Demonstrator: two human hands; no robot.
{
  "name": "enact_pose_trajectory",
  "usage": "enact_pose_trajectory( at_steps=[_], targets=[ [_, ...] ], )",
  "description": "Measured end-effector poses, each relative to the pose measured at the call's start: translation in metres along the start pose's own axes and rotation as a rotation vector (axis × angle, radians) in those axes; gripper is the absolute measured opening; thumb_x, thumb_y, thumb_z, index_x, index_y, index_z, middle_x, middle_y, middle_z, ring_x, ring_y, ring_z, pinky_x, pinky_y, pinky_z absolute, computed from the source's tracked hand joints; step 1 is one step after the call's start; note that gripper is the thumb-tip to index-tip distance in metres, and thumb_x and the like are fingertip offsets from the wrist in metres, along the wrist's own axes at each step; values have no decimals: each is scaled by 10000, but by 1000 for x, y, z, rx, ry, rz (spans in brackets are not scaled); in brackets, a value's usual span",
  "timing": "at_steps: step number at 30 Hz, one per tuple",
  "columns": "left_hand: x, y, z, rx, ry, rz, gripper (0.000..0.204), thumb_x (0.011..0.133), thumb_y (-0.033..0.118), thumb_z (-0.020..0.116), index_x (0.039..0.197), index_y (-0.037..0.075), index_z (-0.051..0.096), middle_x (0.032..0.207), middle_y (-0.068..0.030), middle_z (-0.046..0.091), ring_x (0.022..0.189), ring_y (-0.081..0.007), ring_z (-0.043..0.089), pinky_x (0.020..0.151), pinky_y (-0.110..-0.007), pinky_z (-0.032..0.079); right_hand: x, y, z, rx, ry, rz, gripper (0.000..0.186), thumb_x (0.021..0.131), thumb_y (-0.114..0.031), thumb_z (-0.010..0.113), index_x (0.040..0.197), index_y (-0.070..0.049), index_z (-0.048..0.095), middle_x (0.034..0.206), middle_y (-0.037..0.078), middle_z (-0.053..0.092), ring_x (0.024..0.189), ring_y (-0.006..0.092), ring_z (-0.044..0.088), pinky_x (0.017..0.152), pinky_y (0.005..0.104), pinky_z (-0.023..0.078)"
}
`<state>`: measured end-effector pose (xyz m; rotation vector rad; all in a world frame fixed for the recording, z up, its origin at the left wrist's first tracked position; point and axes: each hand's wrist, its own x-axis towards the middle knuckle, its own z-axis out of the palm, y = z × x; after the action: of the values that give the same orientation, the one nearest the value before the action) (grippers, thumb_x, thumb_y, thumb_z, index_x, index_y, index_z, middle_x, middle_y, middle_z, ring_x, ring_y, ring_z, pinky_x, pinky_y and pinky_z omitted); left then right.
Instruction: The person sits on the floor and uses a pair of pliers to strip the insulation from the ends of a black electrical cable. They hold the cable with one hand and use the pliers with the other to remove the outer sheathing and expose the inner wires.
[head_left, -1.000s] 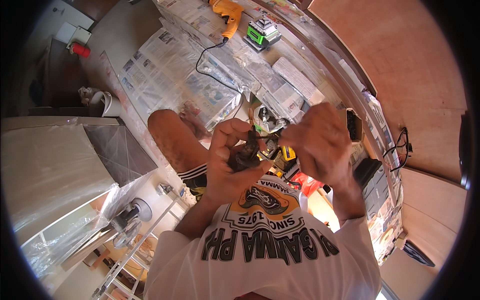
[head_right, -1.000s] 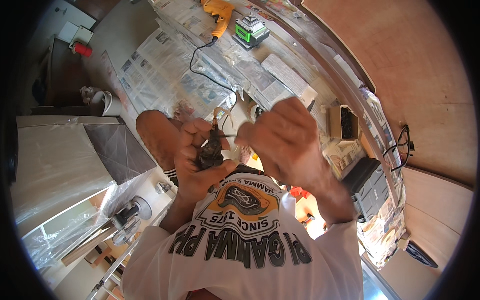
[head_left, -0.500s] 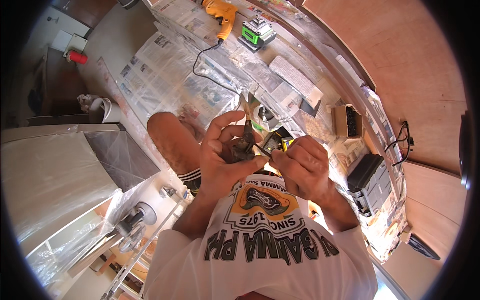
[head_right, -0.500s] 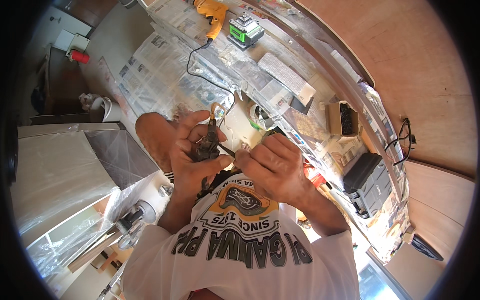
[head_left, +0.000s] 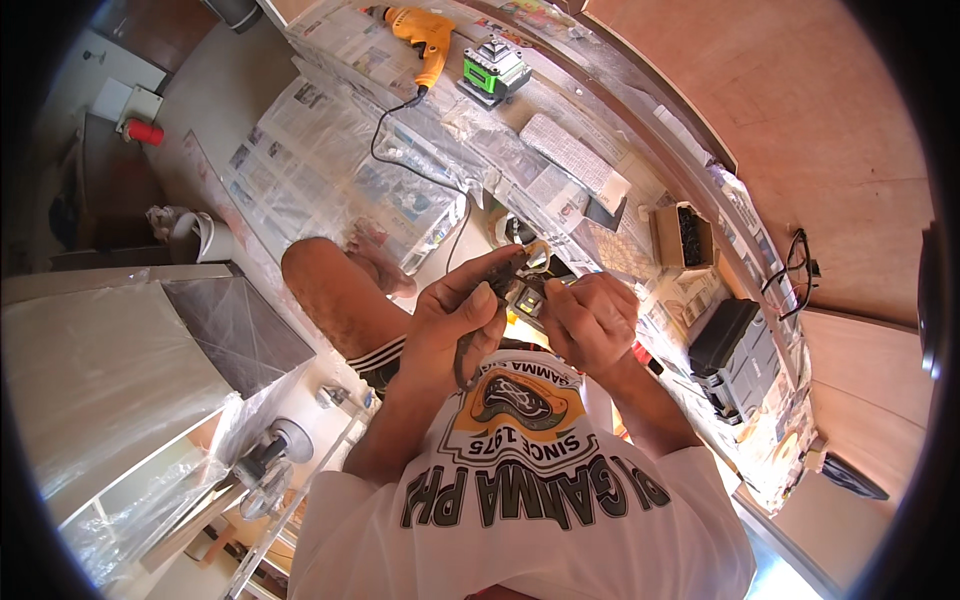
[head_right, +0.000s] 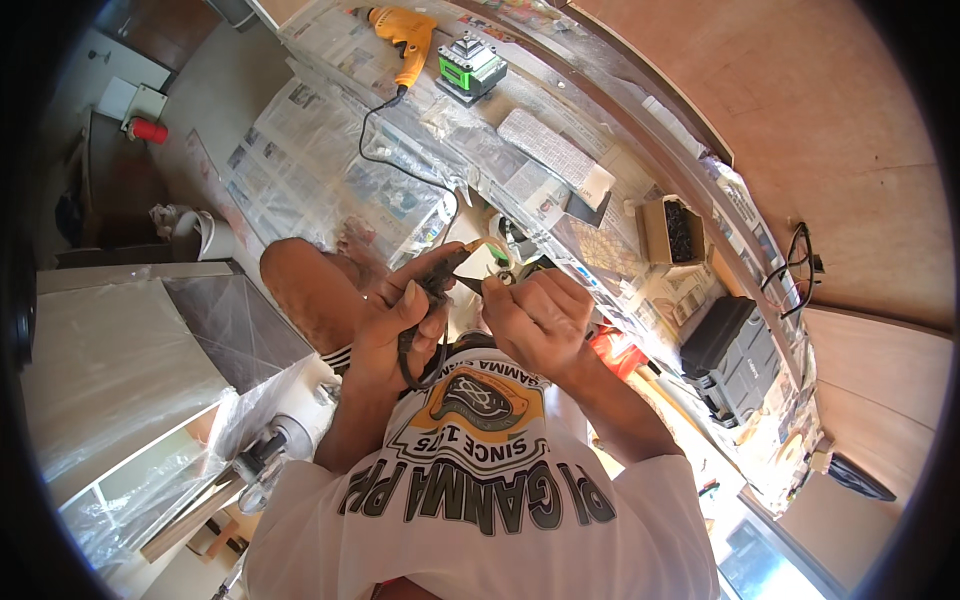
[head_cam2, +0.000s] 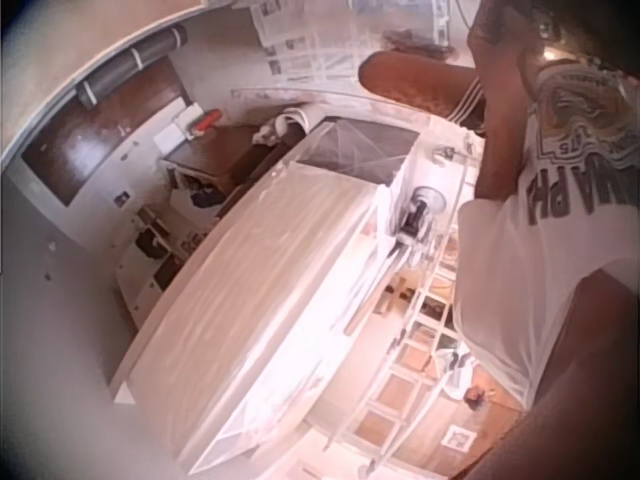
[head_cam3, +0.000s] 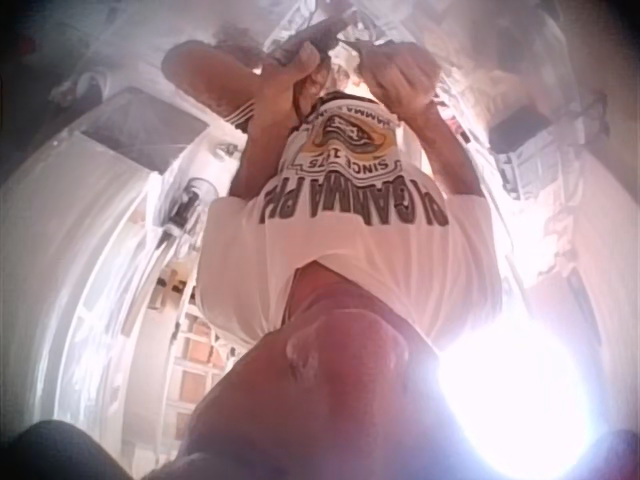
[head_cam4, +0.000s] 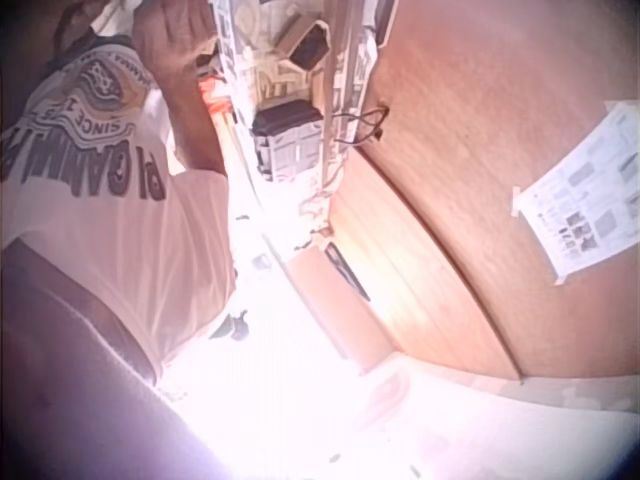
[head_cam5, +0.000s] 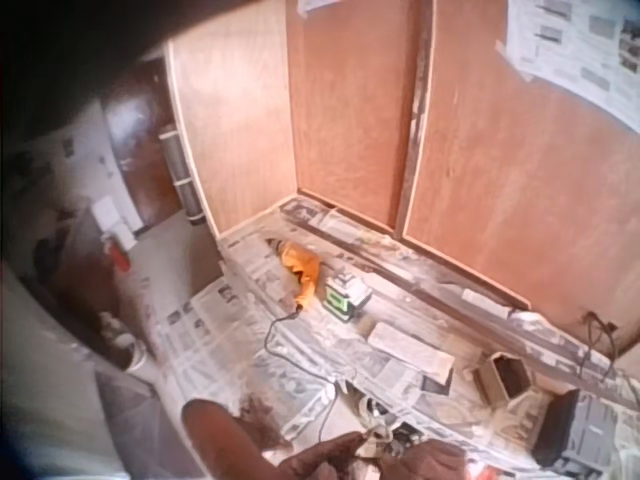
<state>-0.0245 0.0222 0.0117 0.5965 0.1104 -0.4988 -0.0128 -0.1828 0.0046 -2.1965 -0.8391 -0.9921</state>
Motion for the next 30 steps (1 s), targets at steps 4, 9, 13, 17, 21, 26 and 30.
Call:
enact_pose_trajectory(
  at_steps=[4, 9, 13, 17, 21, 26, 30],
  targets=[
    [1, -3, 3, 26, -8, 31, 708, 1001, 263, 749, 1526, -104, 448, 1149, -96, 655, 712, -64, 554, 506, -162, 437, 5, 10, -9, 14, 0, -95, 293, 735, 30, 814, 1005, -53, 736, 708, -20, 481, 533, 136, 493, 467, 298, 364],
    [2, -3, 14, -66, 5, -104, 557, 1051, 213, 686, 1522, -29, 514, 819, -5, 648, 625, -45, 538, 536, -197, 435, -15, 13, 6, 43, -29, -101, 214, 744, -20, 816, 939, -82, 752, 735, -16, 483, 566, 140, 504, 469, 293, 378],
    [2, -1, 8, 141, -120, -67, 547, 1064, 227, 666, 1531, -15, 513, 807, -20, 657, 689, -69, 616, 602, -221, 518, -20, 22, 16, 81, 12, -98, 216, 725, -44, 814, 928, -91, 756, 786, 4, 540, 602, 150, 533, 487, 294, 408],
    [-2, 14, 18, 431, -154, -48, 503, 1077, 192, 637, 1533, 10, 526, 884, -55, 701, 774, -96, 680, 685, -259, 584, -21, 33, 12, 139, -22, -135, 226, 714, -56, 811, 928, -98, 752, 865, 12, 615, 630, 152, 560, 510, 294, 440],
    [-7, 23, 17, 496, -115, -81, 559, 1048, 217, 684, 1520, -35, 521, 923, -81, 740, 771, -86, 689, 650, -207, 547, -17, 39, 8, 60, -107, -168, 242, 690, -140, 807, 921, -108, 744, 937, 22, 658, 673, 150, 591, 544, 298, 475],
    [-10, 20, 14, 358, -31, -124, 551, 1001, 77, 704, 1512, -36, 530, 1197, -175, 739, 827, -126, 729, 650, -210, 563, -22, 42, 13, 36, -154, -182, 323, 638, -223, 792, 936, -105, 747, 1076, 48, 724, 730, 162, 641, 582, 301, 523],
    [-12, 21, 14, 399, -26, -113, 545, 971, 4, 698, 1490, -31, 535, 1232, -195, 734, 842, -131, 736, 642, -212, 564, -14, 30, 11, 34, -337, -99, 295, 651, -125, 789, 941, -80, 752, 1147, 92, 748, 729, 169, 687, 593, 310, 551]
  ],
)
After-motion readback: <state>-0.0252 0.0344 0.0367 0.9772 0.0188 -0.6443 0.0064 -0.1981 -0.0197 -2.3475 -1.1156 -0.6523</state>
